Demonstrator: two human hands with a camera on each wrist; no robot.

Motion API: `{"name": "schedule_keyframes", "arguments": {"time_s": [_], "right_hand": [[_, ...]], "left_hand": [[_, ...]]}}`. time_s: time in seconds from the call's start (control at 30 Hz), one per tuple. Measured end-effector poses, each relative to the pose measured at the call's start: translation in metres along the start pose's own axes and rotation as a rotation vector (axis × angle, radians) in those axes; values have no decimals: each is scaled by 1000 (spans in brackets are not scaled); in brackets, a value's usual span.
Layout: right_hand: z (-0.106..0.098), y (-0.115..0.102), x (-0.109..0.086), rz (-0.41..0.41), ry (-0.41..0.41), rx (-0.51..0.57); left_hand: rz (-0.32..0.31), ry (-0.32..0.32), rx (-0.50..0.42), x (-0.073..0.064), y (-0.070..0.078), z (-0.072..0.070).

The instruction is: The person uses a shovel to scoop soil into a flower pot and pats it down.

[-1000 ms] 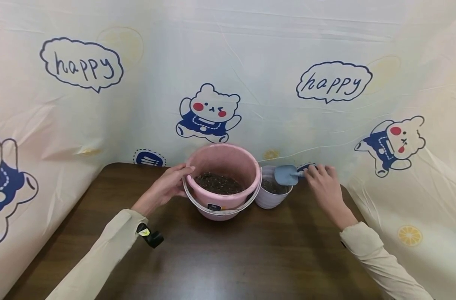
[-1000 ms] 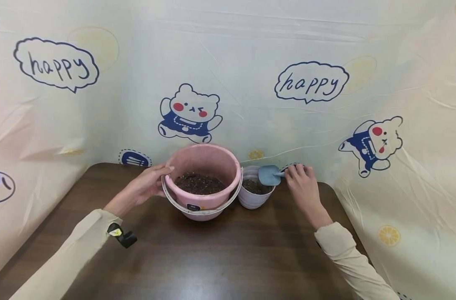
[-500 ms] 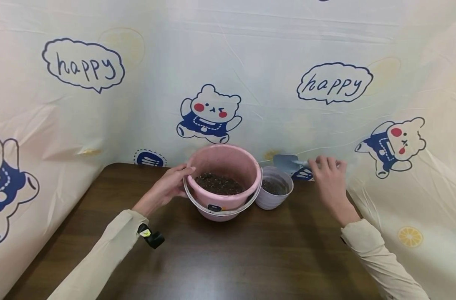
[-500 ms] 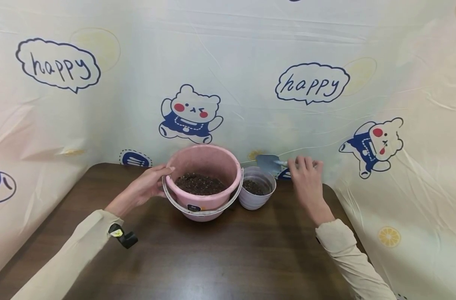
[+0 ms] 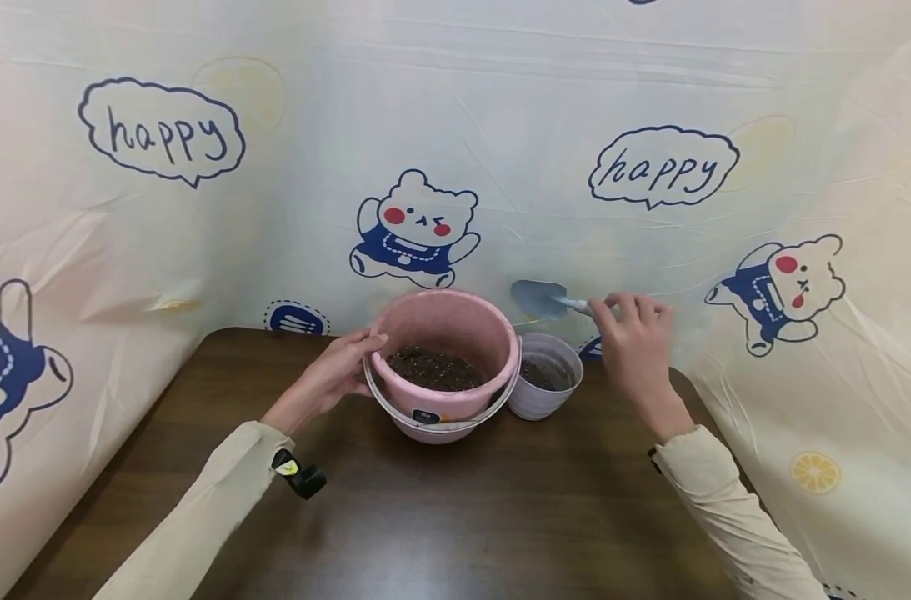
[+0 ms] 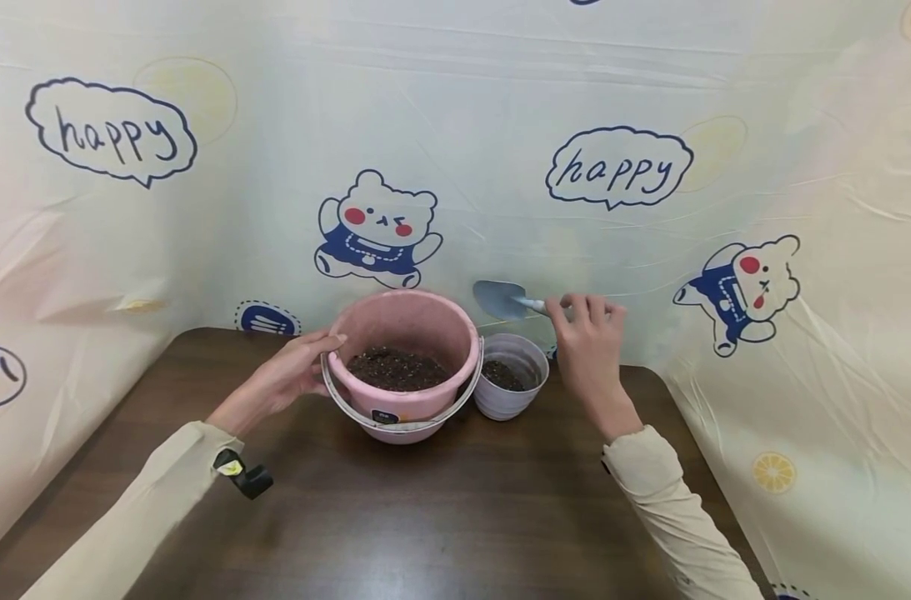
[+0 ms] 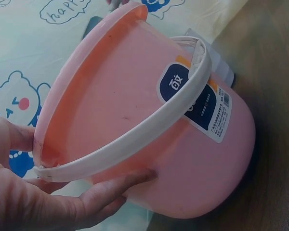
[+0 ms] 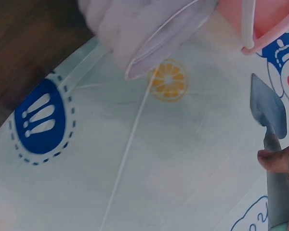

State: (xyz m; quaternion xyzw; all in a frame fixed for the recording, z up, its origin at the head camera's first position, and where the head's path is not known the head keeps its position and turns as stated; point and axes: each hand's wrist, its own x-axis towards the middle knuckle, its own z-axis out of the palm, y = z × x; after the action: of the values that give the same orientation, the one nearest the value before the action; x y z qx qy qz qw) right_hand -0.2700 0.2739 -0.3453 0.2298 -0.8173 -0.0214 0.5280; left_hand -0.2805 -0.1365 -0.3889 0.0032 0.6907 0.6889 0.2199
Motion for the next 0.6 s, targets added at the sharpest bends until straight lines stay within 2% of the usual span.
{"name": "schedule_keyframes", "arguments": {"time_s": [0.17,0.43,0.6], "right_hand": [[6,-16,11,-27,2,21],[19,-37,25,-92,-84,106],[30,-52,30,-136,-161,109]], "left_hand": [[2,-1,2,0,0,-1],[0,6,2,-2,0,-1],[3,8,3,-1,-1,-1]]}}
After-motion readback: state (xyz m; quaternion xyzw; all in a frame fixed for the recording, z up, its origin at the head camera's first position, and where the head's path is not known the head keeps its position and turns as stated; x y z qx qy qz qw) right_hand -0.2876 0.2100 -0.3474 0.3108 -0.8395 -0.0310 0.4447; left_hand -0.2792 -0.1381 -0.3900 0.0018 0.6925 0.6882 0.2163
